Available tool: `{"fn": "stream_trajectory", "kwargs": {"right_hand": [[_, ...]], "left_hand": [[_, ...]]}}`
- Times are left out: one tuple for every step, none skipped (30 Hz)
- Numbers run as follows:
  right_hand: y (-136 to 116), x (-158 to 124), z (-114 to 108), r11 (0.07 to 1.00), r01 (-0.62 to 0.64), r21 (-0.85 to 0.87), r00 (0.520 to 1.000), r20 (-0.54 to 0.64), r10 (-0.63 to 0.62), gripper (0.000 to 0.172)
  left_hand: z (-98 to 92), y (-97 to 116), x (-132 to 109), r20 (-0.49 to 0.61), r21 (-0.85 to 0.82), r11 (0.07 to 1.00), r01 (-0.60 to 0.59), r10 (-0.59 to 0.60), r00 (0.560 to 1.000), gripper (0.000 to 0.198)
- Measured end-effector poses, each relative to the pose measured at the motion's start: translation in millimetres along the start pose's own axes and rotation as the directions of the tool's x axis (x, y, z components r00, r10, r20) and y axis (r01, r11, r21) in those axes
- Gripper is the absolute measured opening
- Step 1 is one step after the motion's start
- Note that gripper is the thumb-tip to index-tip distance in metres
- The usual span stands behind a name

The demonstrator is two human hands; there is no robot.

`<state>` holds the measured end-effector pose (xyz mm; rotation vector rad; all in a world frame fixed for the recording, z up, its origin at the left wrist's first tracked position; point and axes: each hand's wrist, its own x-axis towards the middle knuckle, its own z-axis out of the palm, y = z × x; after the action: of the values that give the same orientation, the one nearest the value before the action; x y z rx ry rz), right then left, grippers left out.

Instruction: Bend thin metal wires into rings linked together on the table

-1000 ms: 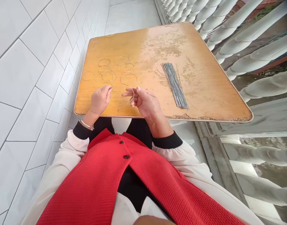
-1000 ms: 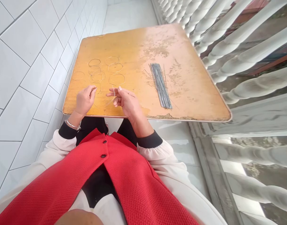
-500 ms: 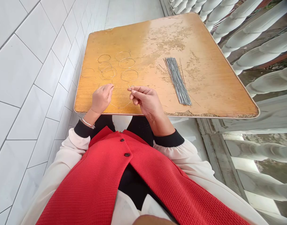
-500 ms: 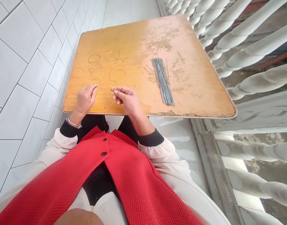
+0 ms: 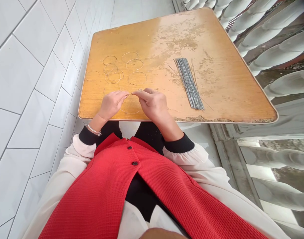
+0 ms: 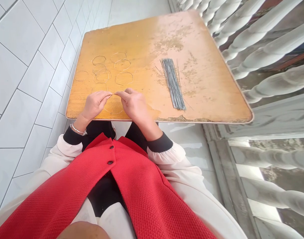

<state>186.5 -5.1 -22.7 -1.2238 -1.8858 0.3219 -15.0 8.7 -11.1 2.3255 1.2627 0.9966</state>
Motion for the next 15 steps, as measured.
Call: {"fn": "stream_trajectory", "kwargs": {"right_hand": [[0.5,0.4,-0.1,1.0,0.013,-0.027,1.0,0.005,-0.013,0.034],[0.9,1.0,-0.2,0.998,0.025,-0.05,1.0,0.013,-0.024,0.034],[1.1,1.7,-0.4,0.997,0.034,-0.064,0.999,0.023,-0.032,0.034],[1.1,2.5,-0.5,0.997,0.037,-0.065,0.999,0.028,-0.035,0.034],[0.9,3.2,-0.7,0.998,0.034,-0.05,0.999,0.031,-0.032,0.032],[0.6,4.0,-0.9,0.999,0.025,-0.022,0.999,0.034,-0.024,0.03],[0.2,4.7,-1.1,1.0,0.013,0.013,0.999,0.035,-0.013,0.028],[-0.2,5.4,-1.4,0.999,0.001,0.046,0.999,0.038,-0.002,0.026],[-0.7,5.9,-1.7,0.998,-0.005,0.066,0.999,0.049,0.002,0.025],[-1.1,6.4,-2.0,0.998,-0.004,0.069,0.998,0.064,0.0,0.025],[-1.5,6.7,-2.1,0.998,-0.004,0.066,0.997,0.074,-0.001,0.025],[-1.8,6.8,-2.1,0.998,-0.01,0.068,0.997,0.072,0.005,0.024],[-2.2,6.6,-1.9,0.996,-0.026,0.085,0.998,0.057,0.021,0.023],[-2.7,6.0,-1.4,0.991,-0.056,0.123,0.998,0.027,0.053,0.023],[-3.4,5.1,-0.7,0.977,-0.1,0.191,0.995,-0.011,0.104,0.025]], "left_hand": [[0.5,1.1,0.1,0.004,0.005,1.0,0.004,-0.004,1.0,0.028],[0.9,2.2,0.2,0.008,0.012,1.0,0.007,-0.007,1.0,0.027],[1.3,3.2,0.3,0.013,0.018,1.0,0.008,-0.008,1.0,0.027],[1.5,4.2,0.4,0.018,0.02,1.0,0.008,-0.008,1.0,0.026],[1.7,5.3,0.4,0.021,0.017,1.0,0.008,-0.008,1.0,0.025],[1.7,6.4,0.3,0.022,0.006,1.0,0.01,-0.01,1.0,0.024],[1.5,7.5,0.1,0.022,-0.008,1.0,0.015,-0.015,1.0,0.023],[1.2,8.7,-0.2,0.017,-0.024,1.0,0.021,-0.02,1.0,0.022],[0.8,10.0,-0.5,0.01,-0.037,0.999,0.027,-0.027,1.0,0.02],[0.4,11.1,-0.7,0.001,-0.046,0.998,0.035,-0.035,0.999,0.019],[0.1,12.0,-1.0,-0.007,-0.05,0.998,0.042,-0.042,0.999,0.017],[0.0,12.7,-1.2,-0.016,-0.052,0.998,0.048,-0.049,0.999,0.016],[0.3,12.9,-1.3,-0.028,-0.054,0.997,0.054,-0.056,0.998,0.015],[1.1,12.7,-1.3,-0.045,-0.064,0.996,0.064,-0.066,0.997,0.015],[2.4,12.1,-1.3,-0.072,-0.083,0.994,0.077,-0.083,0.994,0.015]]}}
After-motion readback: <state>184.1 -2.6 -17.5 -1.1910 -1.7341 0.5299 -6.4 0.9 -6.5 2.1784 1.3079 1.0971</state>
